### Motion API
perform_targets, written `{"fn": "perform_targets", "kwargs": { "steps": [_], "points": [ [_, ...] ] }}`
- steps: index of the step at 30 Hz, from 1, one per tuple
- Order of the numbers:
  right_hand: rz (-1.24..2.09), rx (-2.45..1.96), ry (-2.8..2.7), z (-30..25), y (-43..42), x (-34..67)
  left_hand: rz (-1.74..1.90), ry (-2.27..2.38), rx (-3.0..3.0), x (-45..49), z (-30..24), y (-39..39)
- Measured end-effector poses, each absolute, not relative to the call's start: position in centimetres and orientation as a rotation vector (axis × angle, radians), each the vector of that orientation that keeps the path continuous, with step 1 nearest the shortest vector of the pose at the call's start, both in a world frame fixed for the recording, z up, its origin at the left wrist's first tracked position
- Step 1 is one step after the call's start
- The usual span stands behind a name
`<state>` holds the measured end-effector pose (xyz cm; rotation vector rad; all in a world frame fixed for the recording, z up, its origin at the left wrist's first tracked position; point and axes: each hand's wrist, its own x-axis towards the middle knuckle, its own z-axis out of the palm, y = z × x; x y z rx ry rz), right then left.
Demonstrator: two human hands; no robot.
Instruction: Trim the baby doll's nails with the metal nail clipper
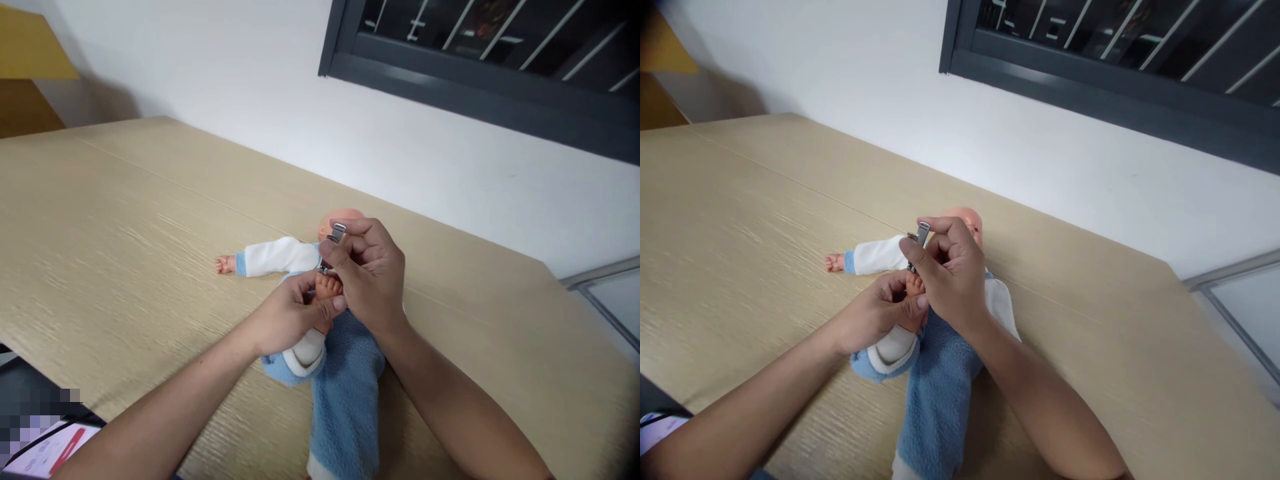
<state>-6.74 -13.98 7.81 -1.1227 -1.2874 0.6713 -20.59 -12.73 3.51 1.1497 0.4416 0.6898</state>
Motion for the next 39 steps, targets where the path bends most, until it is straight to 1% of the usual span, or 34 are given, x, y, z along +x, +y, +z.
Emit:
{"fn": "perform_targets", "kwargs": {
  "steps": [9, 16, 32, 39],
  "points": [
    [0.727, -1.117, -1.292, 8.27, -13.77, -6.66, 0.689, 0.401, 1.148, -20.47, 3.62, -12.58],
    [0.704, -1.171, -1.424, 8.41, -13.5, -6.26, 0.658, 0.414, 1.122, -20.41, 3.99, -12.8],
    [0.638, -1.197, -1.485, 8.01, -13.33, -5.98, 0.638, 0.414, 1.129, -20.38, 3.8, -12.76],
    [0.683, -1.211, -1.499, 8.12, -13.35, -5.88, 0.635, 0.412, 1.137, -20.46, 3.74, -12.92]
  ]
}}
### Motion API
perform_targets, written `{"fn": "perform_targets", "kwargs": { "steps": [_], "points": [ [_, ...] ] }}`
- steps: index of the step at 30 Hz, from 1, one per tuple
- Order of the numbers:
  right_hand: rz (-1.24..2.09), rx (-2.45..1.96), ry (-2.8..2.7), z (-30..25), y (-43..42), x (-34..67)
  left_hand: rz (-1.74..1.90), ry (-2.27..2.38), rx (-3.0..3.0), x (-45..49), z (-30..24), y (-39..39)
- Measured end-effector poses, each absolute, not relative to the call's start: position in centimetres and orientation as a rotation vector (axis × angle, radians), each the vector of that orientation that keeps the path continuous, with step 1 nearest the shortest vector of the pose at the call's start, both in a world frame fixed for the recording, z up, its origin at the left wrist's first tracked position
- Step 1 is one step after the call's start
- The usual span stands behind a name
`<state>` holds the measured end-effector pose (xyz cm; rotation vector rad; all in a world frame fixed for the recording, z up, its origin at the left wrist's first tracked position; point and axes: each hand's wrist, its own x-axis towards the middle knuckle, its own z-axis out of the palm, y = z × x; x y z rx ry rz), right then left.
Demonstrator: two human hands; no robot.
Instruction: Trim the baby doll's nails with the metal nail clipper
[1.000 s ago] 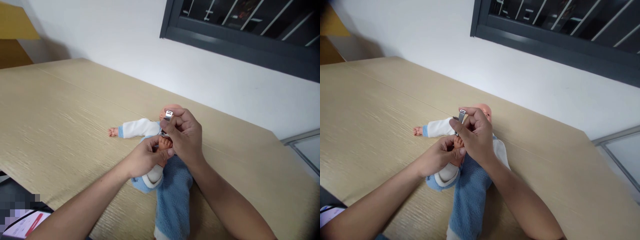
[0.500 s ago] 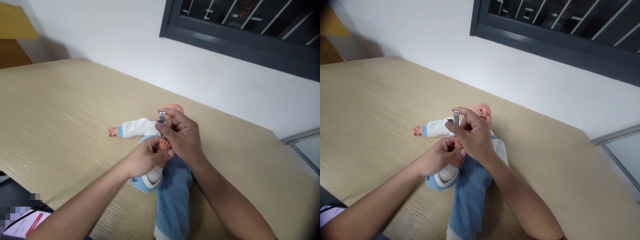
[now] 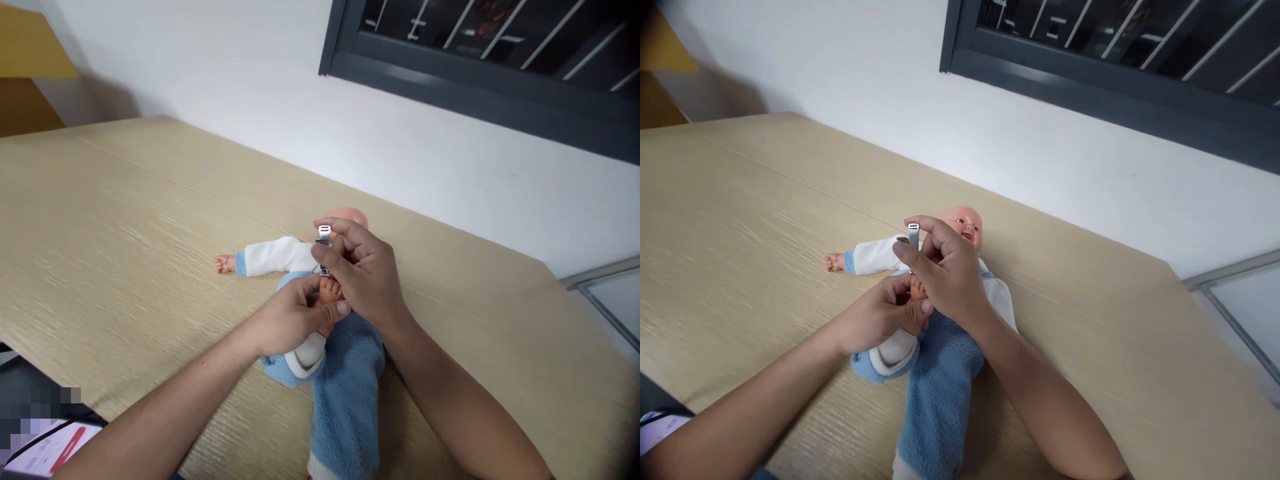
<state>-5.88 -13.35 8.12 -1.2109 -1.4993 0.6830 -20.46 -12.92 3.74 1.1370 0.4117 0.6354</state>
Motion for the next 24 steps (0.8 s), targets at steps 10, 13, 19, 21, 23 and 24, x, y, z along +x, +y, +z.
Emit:
{"fn": "perform_targets", "kwargs": {
  "steps": [10, 13, 19, 21, 23, 24],
  "points": [
    [0.633, -1.195, -1.606, 8.08, -13.33, -5.63, 0.624, 0.399, 1.173, -20.41, 3.24, -12.87],
    [0.614, -1.176, -1.56, 7.98, -13.41, -5.74, 0.634, 0.401, 1.166, -20.34, 3.46, -12.83],
    [0.598, -1.165, -1.466, 7.81, -13.64, -6.05, 0.658, 0.411, 1.15, -20.37, 3.41, -12.88],
    [0.618, -1.172, -1.437, 7.71, -13.62, -6.19, 0.666, 0.414, 1.154, -20.36, 3.23, -12.84],
    [0.661, -1.164, -1.364, 7.7, -13.46, -6.25, 0.674, 0.412, 1.167, -20.4, 3.16, -12.74],
    [0.688, -1.155, -1.301, 7.76, -13.3, -6.22, 0.674, 0.412, 1.178, -20.5, 3.23, -12.72]
  ]
}}
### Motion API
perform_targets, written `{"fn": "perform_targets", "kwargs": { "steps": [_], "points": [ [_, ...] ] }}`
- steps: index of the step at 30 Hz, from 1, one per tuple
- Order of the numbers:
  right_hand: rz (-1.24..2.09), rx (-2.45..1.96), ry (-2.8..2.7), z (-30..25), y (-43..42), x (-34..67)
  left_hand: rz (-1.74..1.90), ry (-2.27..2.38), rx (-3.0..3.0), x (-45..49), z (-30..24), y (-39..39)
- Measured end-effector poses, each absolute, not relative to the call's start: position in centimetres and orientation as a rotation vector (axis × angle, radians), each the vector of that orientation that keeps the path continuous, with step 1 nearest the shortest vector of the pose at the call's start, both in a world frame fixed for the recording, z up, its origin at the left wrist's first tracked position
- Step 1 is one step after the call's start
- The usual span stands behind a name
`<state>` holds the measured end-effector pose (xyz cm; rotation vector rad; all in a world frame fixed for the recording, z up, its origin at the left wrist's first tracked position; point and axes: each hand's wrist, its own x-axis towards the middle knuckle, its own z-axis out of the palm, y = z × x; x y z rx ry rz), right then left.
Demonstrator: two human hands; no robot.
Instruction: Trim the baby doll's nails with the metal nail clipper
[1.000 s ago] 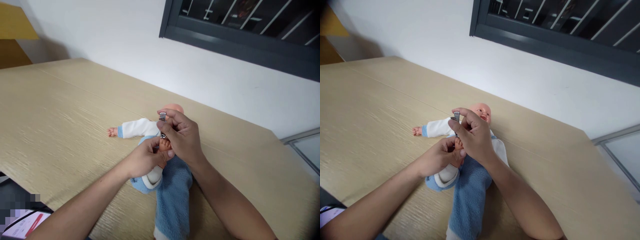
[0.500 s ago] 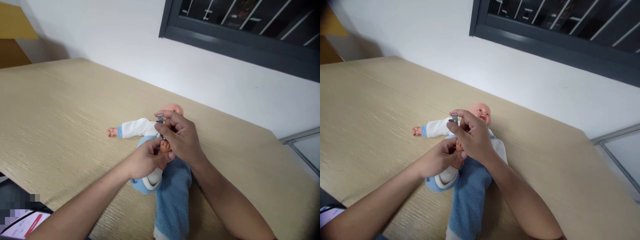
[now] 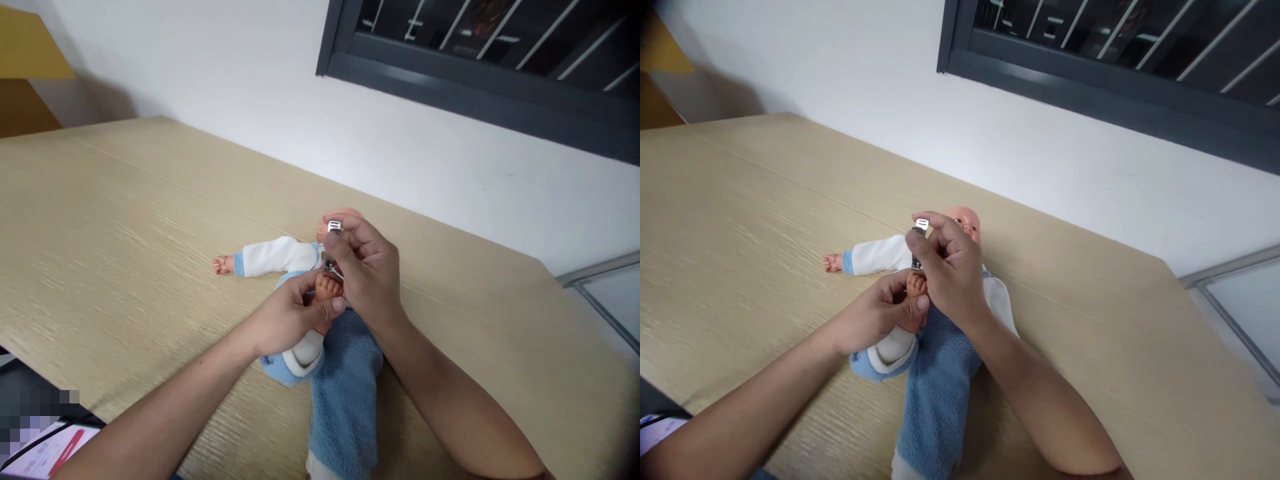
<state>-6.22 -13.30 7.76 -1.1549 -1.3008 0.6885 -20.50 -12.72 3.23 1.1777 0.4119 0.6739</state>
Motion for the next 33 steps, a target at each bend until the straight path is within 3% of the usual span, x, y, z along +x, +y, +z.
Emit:
{"fn": "perform_targets", "kwargs": {
  "steps": [4, 9, 16, 18, 22, 25, 33],
  "points": [
    [0.772, -1.093, -0.977, 8.5, -12.3, -5.2, 0.687, 0.427, 1.351, -22.0, 4.6, -13.6],
    [0.703, -1.027, -0.857, 10.1, -11.6, -2.8, 0.641, 0.212, 2.055, -25.9, 6.0, -18.8],
    [0.658, -0.973, -0.912, 11.2, -12.3, -2.0, 0.592, 0.27, 2.618, -29.7, -1.1, -26.2],
    [0.648, -0.977, -0.919, 11.4, -12.6, -2.2, 0.769, 0.368, 2.672, -29.9, -1.9, -26.7],
    [0.59, -0.998, -0.974, 11.9, -13.0, -2.1, 0.655, 0.374, 2.779, -28.0, -1.3, -26.5],
    [0.571, -0.969, -0.986, 12.0, -13.0, -1.8, 0.96, 0.165, 2.89, -24.7, -1.8, -25.8],
    [0.535, -1.032, -1.047, 11.7, -12.6, -1.1, 0.639, -0.19, 2.814, -21.9, 1.0, -23.2]
  ]
}}
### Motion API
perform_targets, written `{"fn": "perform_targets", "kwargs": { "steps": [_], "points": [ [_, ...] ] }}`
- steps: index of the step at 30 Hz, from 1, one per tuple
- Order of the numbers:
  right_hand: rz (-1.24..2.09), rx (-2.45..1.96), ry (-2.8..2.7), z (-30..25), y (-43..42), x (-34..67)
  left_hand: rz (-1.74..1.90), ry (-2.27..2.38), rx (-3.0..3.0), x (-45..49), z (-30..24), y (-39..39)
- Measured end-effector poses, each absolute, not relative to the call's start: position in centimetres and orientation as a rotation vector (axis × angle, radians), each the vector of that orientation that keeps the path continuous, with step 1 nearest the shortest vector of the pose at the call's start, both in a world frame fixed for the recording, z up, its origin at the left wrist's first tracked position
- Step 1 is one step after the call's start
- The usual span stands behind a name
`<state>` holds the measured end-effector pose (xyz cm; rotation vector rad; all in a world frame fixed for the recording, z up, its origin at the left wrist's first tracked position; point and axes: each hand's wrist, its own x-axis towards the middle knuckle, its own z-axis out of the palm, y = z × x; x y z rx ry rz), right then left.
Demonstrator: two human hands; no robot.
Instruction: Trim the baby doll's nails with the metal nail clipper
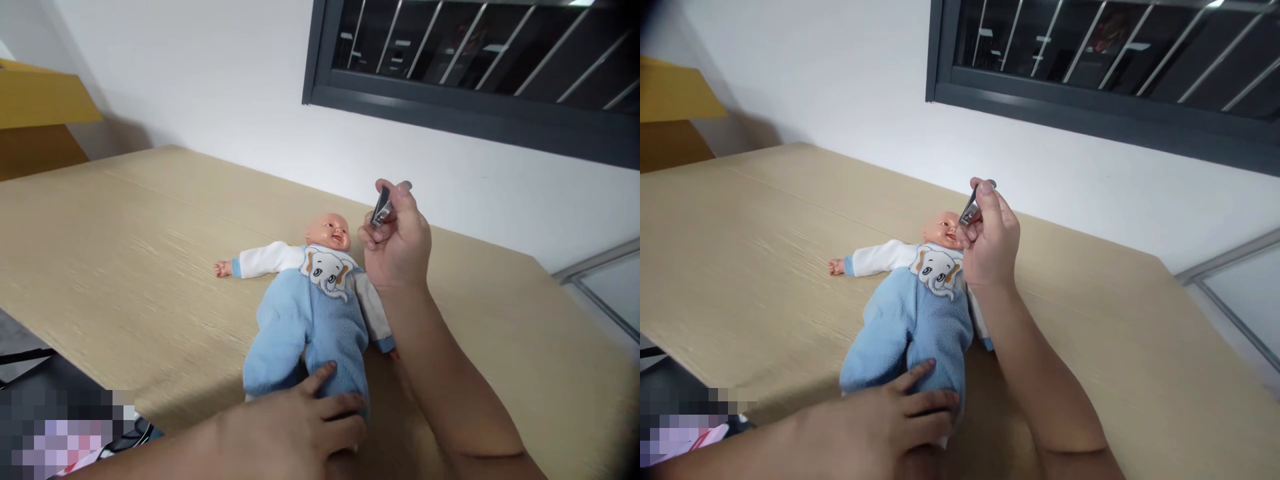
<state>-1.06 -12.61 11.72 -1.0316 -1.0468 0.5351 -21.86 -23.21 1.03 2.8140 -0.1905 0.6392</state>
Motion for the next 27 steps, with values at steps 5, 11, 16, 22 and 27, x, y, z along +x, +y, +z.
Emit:
{"fn": "perform_targets", "kwargs": {
  "steps": [5, 11, 16, 22, 27],
  "points": [
    [0.878, -0.902, -0.831, 10.2, -11.8, -3.0, 0.95, -0.054, 2.116, -23.5, 3.3, -19.7],
    [1.063, -0.91, -0.652, 6.8, -10.9, -6.2, 1.314, 0.763, 1.235, -21.2, 2.2, -14.9],
    [0.815, -0.915, -0.795, 5.5, -11.2, -6.5, 1.309, 0.703, 1.103, -21.1, 1.1, -13.1],
    [0.833, -0.879, -0.982, 5.3, -12.3, -7.2, 1.294, 0.694, 1.062, -22.1, 0.7, -13.6],
    [0.849, -0.897, -1.077, 5.6, -13.0, -7.7, 1.358, 0.709, 1.056, -21.7, 0.3, -14.0]
  ]
}}
